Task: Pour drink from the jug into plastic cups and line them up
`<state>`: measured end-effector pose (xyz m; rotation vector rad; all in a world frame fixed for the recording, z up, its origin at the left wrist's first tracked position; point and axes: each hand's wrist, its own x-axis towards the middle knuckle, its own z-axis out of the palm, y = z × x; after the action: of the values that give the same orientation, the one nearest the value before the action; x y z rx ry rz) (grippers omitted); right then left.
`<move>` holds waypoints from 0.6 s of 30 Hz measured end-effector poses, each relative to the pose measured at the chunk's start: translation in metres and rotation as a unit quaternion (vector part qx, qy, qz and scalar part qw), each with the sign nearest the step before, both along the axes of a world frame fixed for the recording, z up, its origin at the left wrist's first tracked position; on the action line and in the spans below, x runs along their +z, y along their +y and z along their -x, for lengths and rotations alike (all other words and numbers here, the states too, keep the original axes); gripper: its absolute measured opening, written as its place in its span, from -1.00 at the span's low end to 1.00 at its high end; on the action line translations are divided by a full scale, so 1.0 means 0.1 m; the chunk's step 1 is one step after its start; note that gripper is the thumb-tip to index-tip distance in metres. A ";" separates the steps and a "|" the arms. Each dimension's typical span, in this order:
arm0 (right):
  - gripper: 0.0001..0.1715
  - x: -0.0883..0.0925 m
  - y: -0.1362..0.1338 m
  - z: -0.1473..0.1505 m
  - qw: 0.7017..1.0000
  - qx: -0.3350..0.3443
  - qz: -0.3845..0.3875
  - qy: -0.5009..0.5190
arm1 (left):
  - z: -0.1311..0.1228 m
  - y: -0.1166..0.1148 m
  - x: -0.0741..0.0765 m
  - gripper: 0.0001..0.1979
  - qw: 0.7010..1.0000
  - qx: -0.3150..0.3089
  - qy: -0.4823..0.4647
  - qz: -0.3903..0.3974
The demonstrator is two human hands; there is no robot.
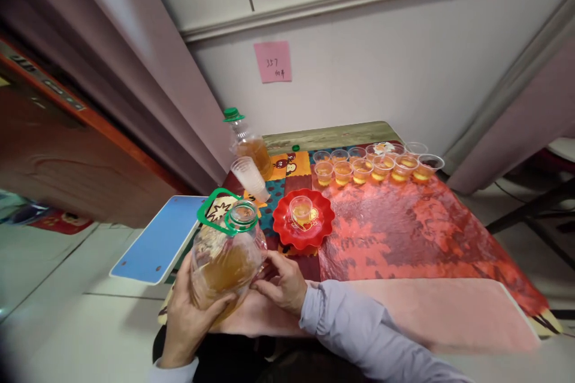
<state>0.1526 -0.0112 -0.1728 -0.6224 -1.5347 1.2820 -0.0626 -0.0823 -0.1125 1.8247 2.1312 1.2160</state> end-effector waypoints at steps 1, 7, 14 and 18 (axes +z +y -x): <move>-0.53 0.04 -0.01 -0.05 1.000 -0.016 -0.004 -0.017 | 0.01 -0.03 -0.03 0.20 1.000 0.017 -0.011 0.000; -0.76 0.46 0.29 -0.69 0.973 -0.161 -0.087 -0.138 | 0.09 -0.22 -0.14 0.16 0.995 0.077 -0.062 0.033; -0.19 0.49 1.07 -0.98 0.886 -0.258 -0.151 -0.354 | 0.01 -0.27 -0.10 0.16 0.987 0.099 -0.129 0.006; -0.04 0.28 1.19 -0.79 0.836 -0.252 -0.156 -0.463 | -0.01 -0.26 -0.03 0.16 0.986 0.090 -0.140 0.028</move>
<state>0.2316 0.1075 -0.1450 -1.4410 -2.0711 0.2637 -0.0619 -0.1080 -0.1157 1.3696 2.1774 1.3430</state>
